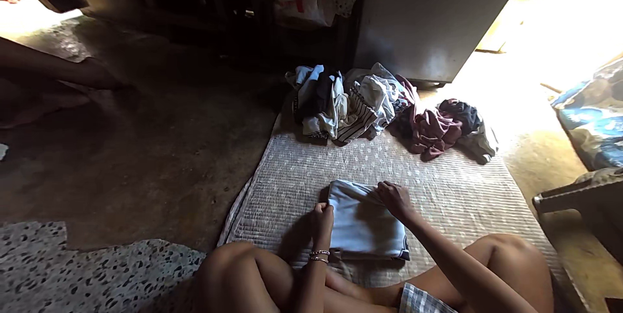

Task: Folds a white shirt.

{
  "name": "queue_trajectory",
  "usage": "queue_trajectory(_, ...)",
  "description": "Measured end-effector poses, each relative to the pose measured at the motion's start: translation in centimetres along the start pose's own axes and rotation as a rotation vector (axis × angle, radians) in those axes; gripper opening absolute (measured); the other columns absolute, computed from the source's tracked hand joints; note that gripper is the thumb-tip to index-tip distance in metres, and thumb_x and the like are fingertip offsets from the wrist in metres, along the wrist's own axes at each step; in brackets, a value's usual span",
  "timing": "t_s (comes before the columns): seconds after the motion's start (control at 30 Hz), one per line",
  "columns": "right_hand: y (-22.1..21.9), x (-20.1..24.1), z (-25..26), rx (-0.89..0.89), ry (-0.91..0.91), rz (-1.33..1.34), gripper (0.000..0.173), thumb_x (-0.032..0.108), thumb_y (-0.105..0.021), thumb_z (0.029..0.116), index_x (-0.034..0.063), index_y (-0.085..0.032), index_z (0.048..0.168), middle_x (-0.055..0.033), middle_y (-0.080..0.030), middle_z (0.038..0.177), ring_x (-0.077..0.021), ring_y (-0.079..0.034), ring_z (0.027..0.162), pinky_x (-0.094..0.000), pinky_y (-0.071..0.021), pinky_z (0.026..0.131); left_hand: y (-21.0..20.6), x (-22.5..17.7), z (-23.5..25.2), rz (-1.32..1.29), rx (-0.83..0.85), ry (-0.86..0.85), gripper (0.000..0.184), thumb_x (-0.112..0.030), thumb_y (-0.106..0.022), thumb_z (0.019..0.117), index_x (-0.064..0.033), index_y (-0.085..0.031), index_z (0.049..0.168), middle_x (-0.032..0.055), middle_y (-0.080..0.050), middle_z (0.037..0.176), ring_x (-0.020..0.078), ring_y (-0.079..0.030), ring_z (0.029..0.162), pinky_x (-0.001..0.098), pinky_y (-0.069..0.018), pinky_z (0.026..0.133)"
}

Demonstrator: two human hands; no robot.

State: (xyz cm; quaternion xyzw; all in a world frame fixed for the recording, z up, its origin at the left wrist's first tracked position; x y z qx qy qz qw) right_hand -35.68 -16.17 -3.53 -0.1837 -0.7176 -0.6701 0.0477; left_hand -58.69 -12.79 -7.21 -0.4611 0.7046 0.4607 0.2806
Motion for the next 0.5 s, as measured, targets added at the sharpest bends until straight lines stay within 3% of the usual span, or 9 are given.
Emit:
queue_trajectory(0.1,-0.5,-0.2,0.2,-0.121,0.131,0.026,0.025,0.009,-0.052,0.1023,-0.0073,-0.071,0.106,-0.0249,-0.069,0.112,-0.0426,-0.065,0.11,-0.0555,-0.0505,0.093,0.1,-0.4,-0.4,0.013,-0.006,-0.001,0.029,-0.012,-0.057,0.1019,0.0063,-0.064,0.123,0.0262,-0.065,0.12,0.0355,-0.06,0.115,0.0518,-0.0448,0.099)
queue_trajectory(0.2,-0.6,-0.2,0.5,-0.005,0.141,0.195,0.022,0.004,-0.052,0.1008,-0.0116,-0.066,0.11,-0.0284,-0.061,0.124,-0.0451,-0.054,0.125,-0.0569,-0.0407,0.107,0.3,-0.9,-1.0,0.018,0.0,0.0,0.03,-0.01,-0.057,0.1021,0.0068,-0.063,0.125,0.0266,-0.065,0.121,0.0364,-0.06,0.117,0.052,-0.0444,0.1)
queue_trajectory(0.27,1.3,-0.4,0.6,0.102,0.071,0.292,0.024,0.004,-0.052,0.1023,-0.0151,-0.061,0.115,-0.0317,-0.061,0.122,-0.0461,-0.055,0.123,-0.0569,-0.0403,0.107,0.5,-0.6,-0.7,-0.039,0.014,0.01,0.03,-0.011,-0.058,0.1021,0.0075,-0.063,0.125,0.027,-0.064,0.122,0.036,-0.059,0.118,0.0516,-0.0438,0.101)
queue_trajectory(0.33,6.4,-1.0,0.5,0.093,0.043,0.334,0.026,0.004,-0.047,0.1044,-0.016,-0.057,0.119,-0.0324,-0.063,0.113,-0.0433,-0.062,0.111,-0.0545,-0.0472,0.1,1.0,-0.2,-0.8,-0.151,-0.004,0.021,0.027,-0.012,-0.058,0.1018,0.0067,-0.066,0.12,0.025,-0.066,0.117,0.033,-0.061,0.11,0.0497,-0.047,0.097)
queue_trajectory(0.4,13.8,-2.3,0.1,-0.107,0.104,0.329,0.025,0.002,-0.045,0.1047,-0.0151,-0.06,0.115,-0.0305,-0.065,0.107,-0.0398,-0.064,0.103,-0.0542,-0.0497,0.095,2.6,-1.7,-2.6,-0.105,-0.012,0.028,0.027,-0.016,-0.053,0.105,0.0036,-0.067,0.118,0.018,-0.069,0.109,0.025,-0.065,0.098,0.0421,-0.0512,0.087)
queue_trajectory(0.43,18.3,-3.0,-0.4,-0.222,0.115,0.284,0.023,0.001,-0.047,0.1045,-0.0127,-0.063,0.114,-0.0288,-0.066,0.107,-0.0389,-0.065,0.101,-0.0554,-0.051,0.092,4.4,-3.8,-4.9,0.054,0.045,0.005,0.03,-0.016,-0.049,0.107,0.0006,-0.067,0.124,0.0152,-0.07,0.118,0.0234,-0.066,0.107,0.041,-0.0501,0.095)
queue_trajectory(0.47,23.1,-3.7,-1.3,-0.322,0.126,0.225,0.02,-0.001,-0.049,0.104,-0.011,-0.064,0.112,-0.0274,-0.066,0.107,-0.0384,-0.065,0.099,-0.0561,-0.0508,0.09,6.4,-6.7,-7.9,0.305,0.181,-0.062,0.036,-0.013,-0.041,0.1095,-0.002,-0.059,0.139,0.0135,-0.064,0.136,0.0236,-0.061,0.125,0.0419,-0.0447,0.108)
queue_trajectory(0.5,28.2,-3.6,-2.9,-0.396,0.175,0.152,0.022,-0.006,-0.042,0.1042,-0.0124,-0.06,0.115,-0.0285,-0.064,0.113,-0.0395,-0.063,0.103,-0.0563,-0.0494,0.094,7.8,-8.3,-10.2,0.574,0.245,-0.226,0.04,-0.013,-0.037,0.1109,-0.0042,-0.052,0.147,0.0108,-0.06,0.144,0.0229,-0.058,0.132,0.0415,-0.0426,0.112)
Point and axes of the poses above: each hand's wrist, its own z-axis towards the middle knuckle, its own y-axis out of the back of the hand, x = y × z, the point moved 5 cm from there along z, towards the middle knuckle
